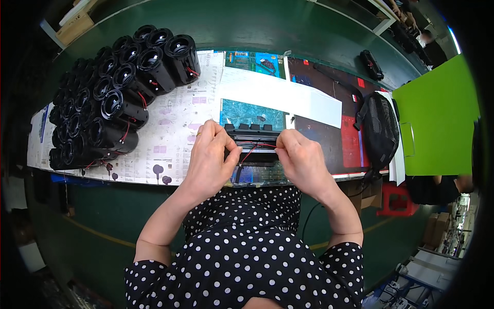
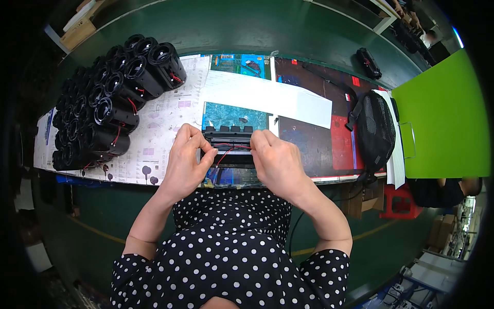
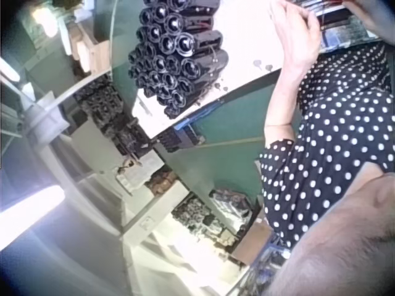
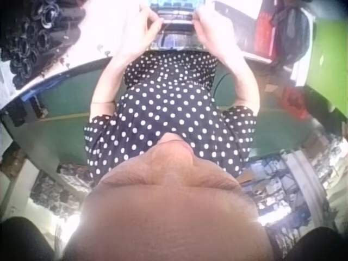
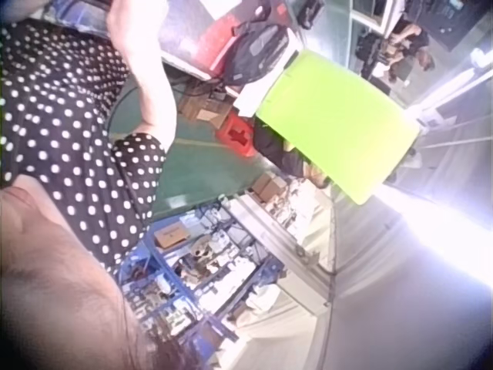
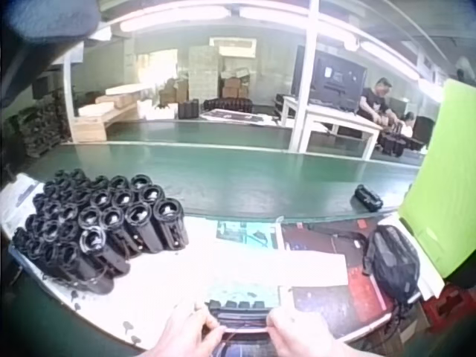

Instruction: The recorder is seen assembling cylindrical electronic components by applying white adhesive strips onto them at a production workbench.

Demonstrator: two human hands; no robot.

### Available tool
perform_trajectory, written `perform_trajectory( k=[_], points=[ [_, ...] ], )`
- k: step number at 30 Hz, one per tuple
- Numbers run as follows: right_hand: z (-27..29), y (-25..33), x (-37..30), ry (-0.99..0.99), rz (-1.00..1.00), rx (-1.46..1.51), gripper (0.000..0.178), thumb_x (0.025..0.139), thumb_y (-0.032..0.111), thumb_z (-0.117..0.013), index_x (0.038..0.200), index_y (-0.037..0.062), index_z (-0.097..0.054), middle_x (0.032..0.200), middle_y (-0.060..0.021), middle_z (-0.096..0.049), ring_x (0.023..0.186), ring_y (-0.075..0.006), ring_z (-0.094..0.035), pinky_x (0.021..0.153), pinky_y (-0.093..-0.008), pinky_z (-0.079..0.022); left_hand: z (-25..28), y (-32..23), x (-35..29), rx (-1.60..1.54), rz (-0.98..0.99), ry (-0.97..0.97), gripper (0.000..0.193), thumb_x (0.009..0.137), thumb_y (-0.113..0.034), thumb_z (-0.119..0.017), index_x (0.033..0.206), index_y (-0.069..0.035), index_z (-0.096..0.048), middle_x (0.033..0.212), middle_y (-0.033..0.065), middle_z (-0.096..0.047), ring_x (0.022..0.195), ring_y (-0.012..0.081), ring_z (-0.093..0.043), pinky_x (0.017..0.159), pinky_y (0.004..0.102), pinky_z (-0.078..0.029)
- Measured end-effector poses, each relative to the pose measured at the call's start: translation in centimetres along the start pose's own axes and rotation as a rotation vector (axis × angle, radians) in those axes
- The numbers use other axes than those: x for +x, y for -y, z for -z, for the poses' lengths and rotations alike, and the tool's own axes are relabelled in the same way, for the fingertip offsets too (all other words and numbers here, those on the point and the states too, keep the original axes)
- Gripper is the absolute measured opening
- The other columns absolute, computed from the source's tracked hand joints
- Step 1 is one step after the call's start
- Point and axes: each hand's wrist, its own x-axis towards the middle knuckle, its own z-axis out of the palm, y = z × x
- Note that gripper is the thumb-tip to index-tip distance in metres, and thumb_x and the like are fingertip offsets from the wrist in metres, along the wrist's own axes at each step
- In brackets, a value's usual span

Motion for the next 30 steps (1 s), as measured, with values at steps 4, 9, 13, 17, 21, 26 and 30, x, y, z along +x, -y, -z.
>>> perform_trajectory(
  k=[4, 9, 13, 17, 21, 26, 30],
  points=[
    [-0.3, 0.2, -0.2, -0.028, 0.02, -0.065, 0.013, 0.093, -0.001, -0.068, 0.1, 0.0018, -0.058, 0.089, -0.0166, -0.064, 0.076, -0.0422, -0.07, 0.066, -0.0516, -0.057, 0.0, 0.0, 0.1, -0.026, 0.003, 0.004, 0.014, 0.093, -0.001, -0.077, 0.091, 0.004, -0.065, 0.105, 0.0131, -0.053, 0.098, 0.0272, -0.058, 0.089, 0.0397, -0.05],
    [-1.1, 0.7, -0.7, -0.047, 0.025, -0.271, 0.015, 0.091, 0.001, -0.071, 0.1, 0.0037, -0.06, 0.087, -0.0119, -0.06, 0.074, -0.0351, -0.071, 0.062, -0.0482, -0.057, 0.1, -0.4, 0.2, -0.084, 0.033, 0.007, 0.015, 0.093, -0.001, -0.078, 0.093, 0.004, -0.064, 0.102, 0.0137, -0.054, 0.095, 0.0274, -0.059, 0.085, 0.0395, -0.05],
    [-1.0, 0.3, -1.9, -0.125, 0.002, -0.471, 0.018, 0.083, 0.004, -0.077, 0.097, 0.0055, -0.066, 0.092, -0.0084, -0.062, 0.085, -0.029, -0.071, 0.064, -0.0413, -0.055, 0.7, -0.6, -0.2, 0.012, 0.087, -0.006, 0.02, 0.09, 0.0, -0.082, 0.095, 0.003, -0.062, 0.099, 0.014, -0.055, 0.092, 0.0301, -0.059, 0.082, 0.0414, -0.049],
    [-1.2, 0.1, -2.6, -0.376, 0.175, -0.33, 0.021, 0.076, 0.006, -0.083, 0.095, 0.0058, -0.073, 0.109, -0.01, -0.069, 0.104, -0.0333, -0.069, 0.081, -0.0424, -0.054, -0.1, 0.2, -1.2, 0.208, -0.279, -0.161, 0.028, 0.081, -0.003, -0.088, 0.1, -0.002, -0.068, 0.107, 0.0134, -0.06, 0.106, 0.0363, -0.06, 0.089, 0.0469, -0.051],
    [-3.7, -0.3, -2.3, -0.38, 0.161, -0.072, 0.023, 0.076, 0.005, -0.086, 0.096, 0.0057, -0.075, 0.127, -0.0116, -0.07, 0.123, -0.0383, -0.065, 0.101, -0.0495, -0.049, -3.1, 0.2, -1.3, 0.258, -0.481, -0.199, 0.035, 0.075, -0.008, -0.092, 0.107, -0.008, -0.076, 0.115, 0.0116, -0.061, 0.126, 0.041, -0.057, 0.102, 0.0498, -0.052],
    [-5.3, -1.2, -1.2, -0.369, 0.182, 0.033, 0.021, 0.077, 0.006, -0.086, 0.095, 0.0063, -0.074, 0.127, -0.0106, -0.071, 0.126, -0.0365, -0.065, 0.104, -0.0491, -0.048, -4.2, 1.5, -0.4, 0.239, -0.517, -0.218, 0.035, 0.074, -0.007, -0.092, 0.104, -0.006, -0.075, 0.115, 0.0127, -0.06, 0.122, 0.0402, -0.059, 0.098, 0.0488, -0.054],
    [-4.9, -2.0, -0.7, -0.315, 0.225, 0.068, 0.024, 0.077, 0.008, -0.088, 0.092, 0.0054, -0.07, 0.126, -0.0105, -0.073, 0.125, -0.0378, -0.066, 0.102, -0.0502, -0.051, -3.3, 1.7, 0.2, 0.19, -0.469, -0.161, 0.034, 0.074, -0.012, -0.095, 0.098, -0.004, -0.072, 0.112, 0.0138, -0.058, 0.12, 0.0401, -0.061, 0.094, 0.049, -0.056]
  ],
)
